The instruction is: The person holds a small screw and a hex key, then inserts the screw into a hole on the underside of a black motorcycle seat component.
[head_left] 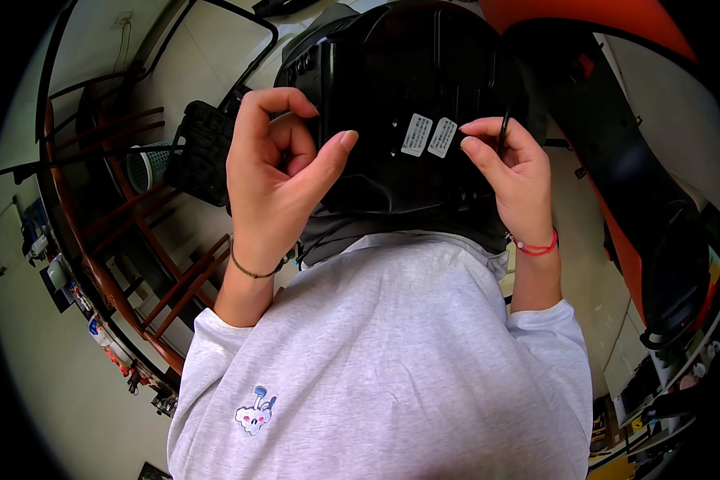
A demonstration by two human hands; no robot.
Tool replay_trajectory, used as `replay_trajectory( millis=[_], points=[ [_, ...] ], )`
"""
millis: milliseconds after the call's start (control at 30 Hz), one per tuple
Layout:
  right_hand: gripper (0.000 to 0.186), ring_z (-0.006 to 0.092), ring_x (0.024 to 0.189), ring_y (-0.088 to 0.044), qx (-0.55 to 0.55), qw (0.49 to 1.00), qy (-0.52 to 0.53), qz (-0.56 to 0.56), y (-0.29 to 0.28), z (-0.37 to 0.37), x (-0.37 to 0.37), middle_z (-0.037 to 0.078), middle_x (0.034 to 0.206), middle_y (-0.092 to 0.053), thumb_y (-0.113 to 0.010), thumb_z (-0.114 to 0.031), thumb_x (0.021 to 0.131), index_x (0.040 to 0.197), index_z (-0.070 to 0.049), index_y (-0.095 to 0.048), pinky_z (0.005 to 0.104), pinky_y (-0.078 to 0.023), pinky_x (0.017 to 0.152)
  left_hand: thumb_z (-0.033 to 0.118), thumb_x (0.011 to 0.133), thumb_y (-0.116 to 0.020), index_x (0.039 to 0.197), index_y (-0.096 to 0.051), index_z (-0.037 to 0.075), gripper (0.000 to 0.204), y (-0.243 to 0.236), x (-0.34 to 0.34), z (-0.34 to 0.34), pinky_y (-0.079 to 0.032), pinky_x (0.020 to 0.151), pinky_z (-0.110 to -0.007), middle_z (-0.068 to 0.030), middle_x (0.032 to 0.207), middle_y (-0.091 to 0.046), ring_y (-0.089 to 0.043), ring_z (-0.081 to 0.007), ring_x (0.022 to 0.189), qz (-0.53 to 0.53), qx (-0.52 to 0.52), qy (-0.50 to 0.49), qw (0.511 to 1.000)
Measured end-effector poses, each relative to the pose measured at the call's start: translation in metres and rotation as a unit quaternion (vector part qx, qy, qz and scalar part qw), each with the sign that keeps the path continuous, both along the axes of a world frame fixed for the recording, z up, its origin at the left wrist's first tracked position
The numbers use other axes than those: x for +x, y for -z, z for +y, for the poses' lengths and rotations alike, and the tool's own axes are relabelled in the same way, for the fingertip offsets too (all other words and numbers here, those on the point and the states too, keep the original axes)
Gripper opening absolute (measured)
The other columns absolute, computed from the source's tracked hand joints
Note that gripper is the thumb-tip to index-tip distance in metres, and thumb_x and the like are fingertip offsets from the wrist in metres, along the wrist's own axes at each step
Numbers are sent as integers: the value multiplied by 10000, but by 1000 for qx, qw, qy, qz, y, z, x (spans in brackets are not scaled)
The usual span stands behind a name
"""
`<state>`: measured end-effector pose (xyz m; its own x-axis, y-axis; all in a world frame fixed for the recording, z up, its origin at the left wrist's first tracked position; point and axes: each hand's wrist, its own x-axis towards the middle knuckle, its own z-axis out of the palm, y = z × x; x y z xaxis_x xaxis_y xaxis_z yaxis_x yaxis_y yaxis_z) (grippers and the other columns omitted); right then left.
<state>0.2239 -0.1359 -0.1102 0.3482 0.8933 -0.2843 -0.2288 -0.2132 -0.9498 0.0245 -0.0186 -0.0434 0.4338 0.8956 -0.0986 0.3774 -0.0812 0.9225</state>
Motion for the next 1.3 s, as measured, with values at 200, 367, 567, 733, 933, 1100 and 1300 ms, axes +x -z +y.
replay_trajectory(
  millis=[200, 367, 567, 733, 933, 1100, 1300],
  points=[
    [147, 35, 773, -546, 24, 1000, -9, 0, 5, 0, 5, -8, 881, -627, -660, -49, 878, 1017, -4, -653, 168, -445, 696, 13, 783, -741, 1002, -482, 39, 340, 0, 1, 0, -201, 488, -174, 81, 564, -347, -282, -6, 511, 0, -8, 0, 1000],
    [140, 29, 753, -533, 36, 999, -8, -11, -1, -1, 7, -12, 870, -618, -661, -38, 872, 1006, 2, -650, 166, -426, 660, 6, 786, -735, 1002, -479, 38, 337, -1, 1, 2, -200, 487, -173, 83, 563, -344, -282, -3, 510, -7, -27, 1, 1000],
    [129, 24, 722, -516, 34, 999, -21, -21, -11, -1, 12, -21, 825, -607, -659, -35, 869, 991, 5, -652, 162, -401, 635, 0, 791, -728, 998, -476, 36, 329, -2, 0, 3, -201, 487, -170, 85, 568, -341, -283, -1, 514, -21, -57, -3, 998],
    [117, 23, 700, -499, 5, 999, -36, -23, -13, 2, 17, -28, 783, -596, -665, -46, 863, 969, 4, -659, 166, -391, 625, 5, 797, -729, 999, -472, 35, 328, -1, -1, 3, -203, 488, -171, 84, 575, -342, -282, -2, 518, -22, -46, 13, 999],
    [115, 21, 697, -499, 0, 1000, -29, -6, -5, 6, 12, -33, 781, -595, -671, -48, 856, 961, -1, -663, 171, -391, 620, 14, 802, -732, 991, -465, 37, 328, 1, -1, 3, -204, 487, -173, 84, 576, -339, -280, -3, 518, -23, -48, 13, 998],
    [109, 22, 702, -501, -9, 999, -24, -24, -9, 6, 10, -33, 781, -592, -665, -36, 857, 958, 3, -659, 169, -393, 621, 6, 799, -723, 977, -459, 41, 320, 1, -3, 2, -207, 488, -174, 86, 576, -334, -279, -1, 518, -14, -48, 17, 999],
    [99, 19, 677, -479, 29, 998, -4, -59, -31, -3, 11, -16, 819, -586, -655, 12, 848, 946, 16, -646, 166, -373, 600, -2, 793, -719, 970, -457, 45, 319, 0, -4, 3, -207, 490, -172, 89, 574, -332, -281, 1, 517, -32, -68, 26, 997]
  ],
)
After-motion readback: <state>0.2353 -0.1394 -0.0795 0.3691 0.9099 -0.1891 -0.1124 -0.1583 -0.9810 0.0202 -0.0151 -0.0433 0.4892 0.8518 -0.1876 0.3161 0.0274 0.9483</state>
